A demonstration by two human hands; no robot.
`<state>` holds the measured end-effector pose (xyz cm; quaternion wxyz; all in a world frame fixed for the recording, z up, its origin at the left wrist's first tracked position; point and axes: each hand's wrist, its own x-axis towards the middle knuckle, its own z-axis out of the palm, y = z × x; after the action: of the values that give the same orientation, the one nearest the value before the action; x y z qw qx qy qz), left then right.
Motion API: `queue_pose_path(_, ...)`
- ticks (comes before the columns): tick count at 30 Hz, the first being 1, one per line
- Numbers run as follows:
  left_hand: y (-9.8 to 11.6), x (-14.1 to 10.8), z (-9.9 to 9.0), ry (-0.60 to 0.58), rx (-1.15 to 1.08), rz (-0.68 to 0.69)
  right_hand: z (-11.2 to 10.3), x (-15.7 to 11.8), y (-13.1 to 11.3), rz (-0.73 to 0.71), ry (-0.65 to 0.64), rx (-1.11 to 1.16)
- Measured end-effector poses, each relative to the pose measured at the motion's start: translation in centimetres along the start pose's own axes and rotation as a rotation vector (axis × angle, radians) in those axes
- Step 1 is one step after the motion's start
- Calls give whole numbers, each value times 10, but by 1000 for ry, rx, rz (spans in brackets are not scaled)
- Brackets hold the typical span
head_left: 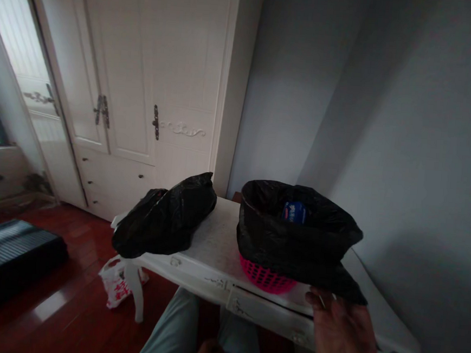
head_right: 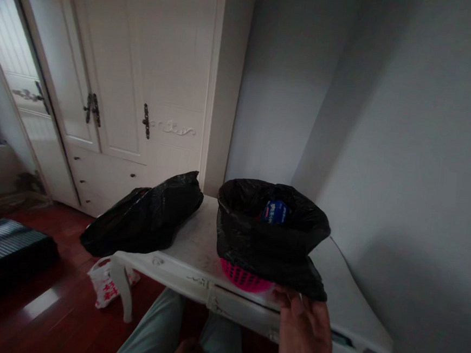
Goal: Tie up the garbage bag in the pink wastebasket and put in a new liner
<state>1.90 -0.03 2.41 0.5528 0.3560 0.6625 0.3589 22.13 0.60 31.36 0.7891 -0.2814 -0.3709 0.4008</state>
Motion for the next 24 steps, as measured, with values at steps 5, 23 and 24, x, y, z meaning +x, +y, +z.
queue_pose_path(5,3,-9,-7,39,-31,117,10,21,-18,-166,-75,-38)
queue_pose_path(23,230,-176,-40,-111,-11,1175,47,98,-80,-1008,-541,-1073)
queue_pose_path(24,246,-183,-41,-97,4,1215,49,101,-81,-1022,-565,-1066)
